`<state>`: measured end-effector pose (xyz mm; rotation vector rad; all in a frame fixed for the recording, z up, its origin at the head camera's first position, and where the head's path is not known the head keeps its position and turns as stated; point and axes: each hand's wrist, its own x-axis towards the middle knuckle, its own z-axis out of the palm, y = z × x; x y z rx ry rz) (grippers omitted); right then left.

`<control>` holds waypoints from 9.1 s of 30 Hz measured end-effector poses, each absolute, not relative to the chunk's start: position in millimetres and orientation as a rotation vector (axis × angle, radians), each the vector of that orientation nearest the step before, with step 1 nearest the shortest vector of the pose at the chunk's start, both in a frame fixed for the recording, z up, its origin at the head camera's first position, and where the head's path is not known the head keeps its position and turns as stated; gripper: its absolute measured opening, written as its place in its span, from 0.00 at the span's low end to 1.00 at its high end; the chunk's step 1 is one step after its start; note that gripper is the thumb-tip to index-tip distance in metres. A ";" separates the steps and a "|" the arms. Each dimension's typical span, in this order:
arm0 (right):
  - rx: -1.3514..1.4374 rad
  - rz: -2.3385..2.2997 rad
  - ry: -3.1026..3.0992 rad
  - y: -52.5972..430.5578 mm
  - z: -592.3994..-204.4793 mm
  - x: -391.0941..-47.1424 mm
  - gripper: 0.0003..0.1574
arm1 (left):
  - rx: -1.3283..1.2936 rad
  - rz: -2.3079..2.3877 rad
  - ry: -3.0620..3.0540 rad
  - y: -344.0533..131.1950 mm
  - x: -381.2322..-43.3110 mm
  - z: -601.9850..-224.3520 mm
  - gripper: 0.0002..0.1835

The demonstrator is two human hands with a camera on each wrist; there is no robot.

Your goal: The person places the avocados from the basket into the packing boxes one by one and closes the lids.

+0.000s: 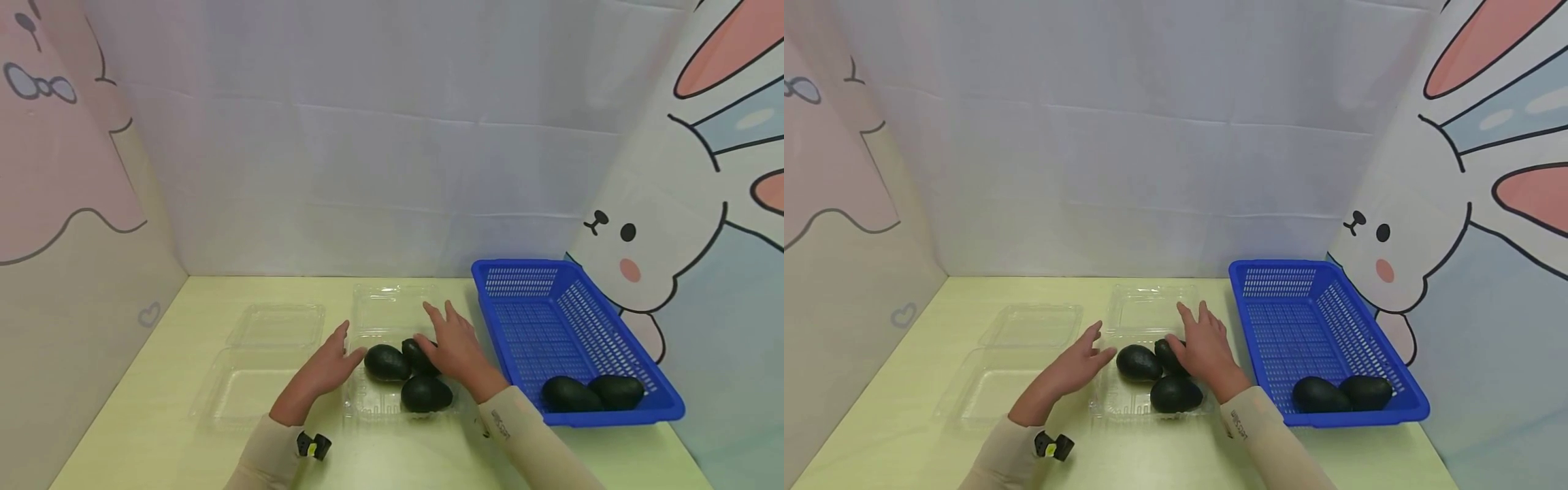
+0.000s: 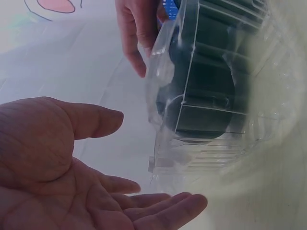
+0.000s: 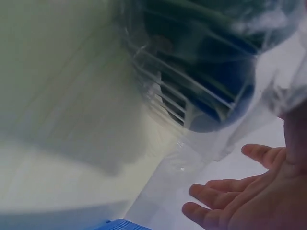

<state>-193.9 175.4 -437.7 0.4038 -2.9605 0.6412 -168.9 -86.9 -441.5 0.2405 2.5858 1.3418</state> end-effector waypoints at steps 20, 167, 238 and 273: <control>0.173 0.810 -3.086 171.2 -451.9 -206.1 0.48 | 0.321 1.400 2.581 -76.4 -185.6 -454.5 0.46; 0.036 1.610 -2.800 224.7 -471.3 -82.4 0.45 | 0.306 1.351 2.857 -103.9 -92.2 -446.7 0.36; 0.149 2.662 -2.469 235.9 -471.6 -92.0 0.45 | 0.241 1.790 2.009 -100.1 -101.8 -468.4 0.33; 0.181 2.725 -2.411 238.2 -474.4 -91.4 0.46 | 0.229 1.772 2.010 -100.0 -102.1 -470.9 0.33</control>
